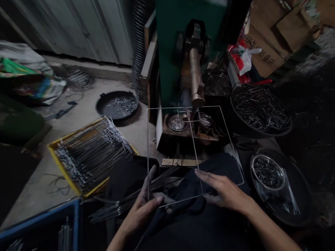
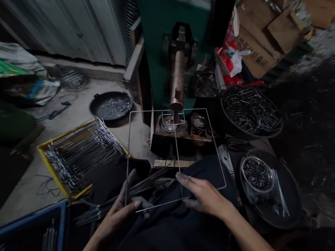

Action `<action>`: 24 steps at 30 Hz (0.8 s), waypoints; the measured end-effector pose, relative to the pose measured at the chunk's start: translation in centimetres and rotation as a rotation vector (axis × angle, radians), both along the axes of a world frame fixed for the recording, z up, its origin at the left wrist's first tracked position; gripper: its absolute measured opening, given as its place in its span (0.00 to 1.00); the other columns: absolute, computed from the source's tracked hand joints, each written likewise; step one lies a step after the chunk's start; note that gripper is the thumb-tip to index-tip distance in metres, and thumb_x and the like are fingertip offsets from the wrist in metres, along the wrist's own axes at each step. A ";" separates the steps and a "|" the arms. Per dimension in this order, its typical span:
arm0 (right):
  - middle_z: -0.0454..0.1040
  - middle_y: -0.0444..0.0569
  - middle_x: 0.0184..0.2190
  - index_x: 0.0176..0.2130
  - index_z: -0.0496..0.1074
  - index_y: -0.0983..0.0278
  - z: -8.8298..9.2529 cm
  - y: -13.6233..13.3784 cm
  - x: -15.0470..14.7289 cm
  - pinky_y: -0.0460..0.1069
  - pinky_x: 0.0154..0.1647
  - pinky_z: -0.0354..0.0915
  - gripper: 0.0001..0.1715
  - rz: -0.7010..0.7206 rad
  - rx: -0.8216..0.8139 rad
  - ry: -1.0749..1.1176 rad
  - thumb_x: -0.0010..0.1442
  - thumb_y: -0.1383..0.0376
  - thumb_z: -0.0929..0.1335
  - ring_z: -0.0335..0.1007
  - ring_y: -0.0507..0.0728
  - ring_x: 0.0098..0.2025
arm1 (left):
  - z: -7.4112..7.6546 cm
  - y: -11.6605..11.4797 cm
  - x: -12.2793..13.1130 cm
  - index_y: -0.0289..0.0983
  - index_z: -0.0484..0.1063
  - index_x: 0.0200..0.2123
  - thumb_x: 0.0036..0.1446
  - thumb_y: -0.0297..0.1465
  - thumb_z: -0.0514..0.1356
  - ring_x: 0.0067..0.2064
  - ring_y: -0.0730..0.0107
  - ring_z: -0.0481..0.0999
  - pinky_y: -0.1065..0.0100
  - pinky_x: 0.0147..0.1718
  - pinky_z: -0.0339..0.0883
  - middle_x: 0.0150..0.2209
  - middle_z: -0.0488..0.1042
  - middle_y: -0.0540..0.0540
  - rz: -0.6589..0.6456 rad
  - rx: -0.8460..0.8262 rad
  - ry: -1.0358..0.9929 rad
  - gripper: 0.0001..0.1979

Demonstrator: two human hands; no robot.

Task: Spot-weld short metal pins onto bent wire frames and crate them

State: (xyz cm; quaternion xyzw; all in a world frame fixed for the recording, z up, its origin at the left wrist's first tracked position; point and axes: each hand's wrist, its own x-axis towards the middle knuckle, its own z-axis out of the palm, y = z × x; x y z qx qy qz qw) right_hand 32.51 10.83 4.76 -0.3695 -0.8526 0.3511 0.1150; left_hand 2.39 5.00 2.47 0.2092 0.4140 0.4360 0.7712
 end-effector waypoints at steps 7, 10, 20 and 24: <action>0.56 0.49 0.70 0.72 0.46 0.51 0.7 0.6 -0.2 0.58 0.68 0.60 0.51 0.004 0.004 -0.007 0.60 0.73 0.70 0.56 0.59 0.70 | 0.0 0.8 0.3 0.44 0.30 0.73 0.62 0.34 0.64 0.33 0.57 0.80 0.64 0.33 0.74 0.32 0.81 0.40 -0.032 0.089 -0.052 0.50; 0.54 0.48 0.71 0.73 0.45 0.52 0.9 0.5 -0.1 0.57 0.69 0.59 0.49 0.011 -0.001 -0.013 0.62 0.72 0.68 0.55 0.59 0.70 | -0.3 0.7 0.1 0.45 0.29 0.73 0.63 0.33 0.62 0.33 0.58 0.80 0.64 0.33 0.74 0.32 0.80 0.41 -0.052 0.105 -0.052 0.49; 0.66 0.50 0.65 0.71 0.51 0.54 -0.3 5.0 -0.9 0.55 0.63 0.66 0.43 -0.092 0.172 -0.063 0.63 0.66 0.69 0.67 0.60 0.64 | -1.4 6.6 -0.7 0.43 0.28 0.73 0.60 0.29 0.64 0.34 0.57 0.82 0.61 0.36 0.76 0.33 0.81 0.42 -0.026 0.199 -0.002 0.52; 0.75 0.54 0.56 0.65 0.65 0.59 0.3 11.6 -1.8 0.56 0.58 0.69 0.34 -0.265 0.355 -0.112 0.62 0.62 0.72 0.74 0.63 0.56 | -1.8 14.6 -1.6 0.42 0.29 0.73 0.56 0.25 0.65 0.29 0.62 0.82 0.63 0.33 0.78 0.28 0.80 0.48 0.019 0.405 -0.025 0.54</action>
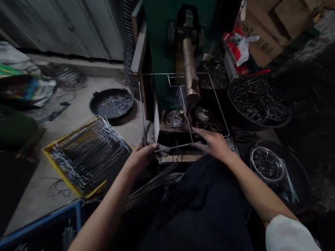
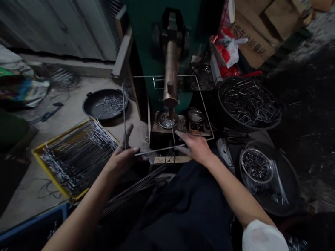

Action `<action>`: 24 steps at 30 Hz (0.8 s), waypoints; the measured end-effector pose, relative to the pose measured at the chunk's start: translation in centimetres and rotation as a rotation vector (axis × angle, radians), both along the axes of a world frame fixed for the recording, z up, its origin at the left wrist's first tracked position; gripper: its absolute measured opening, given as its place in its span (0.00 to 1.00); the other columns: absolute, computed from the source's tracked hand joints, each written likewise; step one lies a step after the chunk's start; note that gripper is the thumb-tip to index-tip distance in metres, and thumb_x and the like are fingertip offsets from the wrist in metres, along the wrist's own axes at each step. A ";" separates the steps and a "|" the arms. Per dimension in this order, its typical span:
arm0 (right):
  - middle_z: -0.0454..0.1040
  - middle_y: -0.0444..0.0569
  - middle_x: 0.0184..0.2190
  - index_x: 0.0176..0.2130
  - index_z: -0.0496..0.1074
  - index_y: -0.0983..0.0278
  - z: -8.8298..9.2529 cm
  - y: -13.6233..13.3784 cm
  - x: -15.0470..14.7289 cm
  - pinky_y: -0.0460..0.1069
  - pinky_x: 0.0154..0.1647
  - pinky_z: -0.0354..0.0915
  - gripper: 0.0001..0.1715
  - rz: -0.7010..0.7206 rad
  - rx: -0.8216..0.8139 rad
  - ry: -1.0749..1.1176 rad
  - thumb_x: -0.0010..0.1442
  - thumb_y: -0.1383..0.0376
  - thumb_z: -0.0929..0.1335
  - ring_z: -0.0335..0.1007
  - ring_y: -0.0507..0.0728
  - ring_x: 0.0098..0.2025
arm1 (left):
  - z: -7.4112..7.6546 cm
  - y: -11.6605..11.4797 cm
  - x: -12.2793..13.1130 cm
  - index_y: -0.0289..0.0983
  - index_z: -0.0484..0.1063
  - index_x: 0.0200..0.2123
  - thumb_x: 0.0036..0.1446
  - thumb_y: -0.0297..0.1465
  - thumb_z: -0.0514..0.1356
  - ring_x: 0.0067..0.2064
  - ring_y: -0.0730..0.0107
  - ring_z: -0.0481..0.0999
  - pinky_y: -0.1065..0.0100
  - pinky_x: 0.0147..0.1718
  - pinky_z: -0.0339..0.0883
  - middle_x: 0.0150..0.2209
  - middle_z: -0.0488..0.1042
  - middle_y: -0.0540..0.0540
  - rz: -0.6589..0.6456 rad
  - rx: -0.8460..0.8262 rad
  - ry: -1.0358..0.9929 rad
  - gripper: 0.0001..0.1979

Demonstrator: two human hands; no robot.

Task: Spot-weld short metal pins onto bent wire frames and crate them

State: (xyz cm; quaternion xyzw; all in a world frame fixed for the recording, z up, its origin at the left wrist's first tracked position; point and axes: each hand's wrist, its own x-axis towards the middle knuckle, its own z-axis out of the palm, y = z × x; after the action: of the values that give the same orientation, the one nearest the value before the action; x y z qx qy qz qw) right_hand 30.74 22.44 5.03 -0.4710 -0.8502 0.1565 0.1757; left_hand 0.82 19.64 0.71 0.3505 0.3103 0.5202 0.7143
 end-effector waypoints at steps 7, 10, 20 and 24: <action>0.79 0.55 0.50 0.58 0.71 0.62 0.9 7.2 0.4 0.54 0.53 0.69 0.26 -0.016 0.140 0.109 0.61 0.65 0.71 0.76 0.63 0.51 | 0.5 7.6 -1.2 0.42 0.28 0.73 0.57 0.23 0.63 0.30 0.61 0.83 0.68 0.28 0.78 0.28 0.81 0.47 -0.034 0.114 -0.040 0.53; 0.80 0.55 0.47 0.57 0.72 0.63 0.7 8.1 0.3 0.53 0.51 0.69 0.25 -0.059 0.150 0.105 0.61 0.64 0.72 0.77 0.62 0.49 | 0.8 8.4 -1.4 0.43 0.29 0.73 0.57 0.22 0.62 0.31 0.61 0.83 0.66 0.30 0.79 0.29 0.81 0.46 -0.026 0.118 -0.050 0.53; 0.80 0.53 0.41 0.55 0.72 0.64 0.5 9.7 -0.4 0.50 0.45 0.67 0.23 -0.051 0.183 0.117 0.61 0.62 0.73 0.76 0.60 0.43 | 1.2 10.0 -1.5 0.44 0.36 0.73 0.54 0.19 0.62 0.28 0.63 0.82 0.63 0.28 0.80 0.28 0.80 0.48 0.050 0.052 -0.065 0.52; 0.80 0.52 0.40 0.54 0.73 0.63 0.3 9.7 -0.2 0.50 0.43 0.68 0.22 -0.046 0.191 0.141 0.61 0.61 0.72 0.76 0.59 0.41 | 0.7 10.2 -1.8 0.45 0.38 0.73 0.56 0.21 0.63 0.30 0.64 0.82 0.62 0.30 0.80 0.28 0.80 0.49 0.042 0.076 -0.061 0.50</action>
State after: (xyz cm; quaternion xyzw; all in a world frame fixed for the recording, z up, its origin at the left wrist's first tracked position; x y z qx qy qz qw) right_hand 30.52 32.17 5.36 -0.4595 -0.8357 0.1032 0.2826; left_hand -0.97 29.81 1.40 0.3547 0.2759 0.5569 0.6985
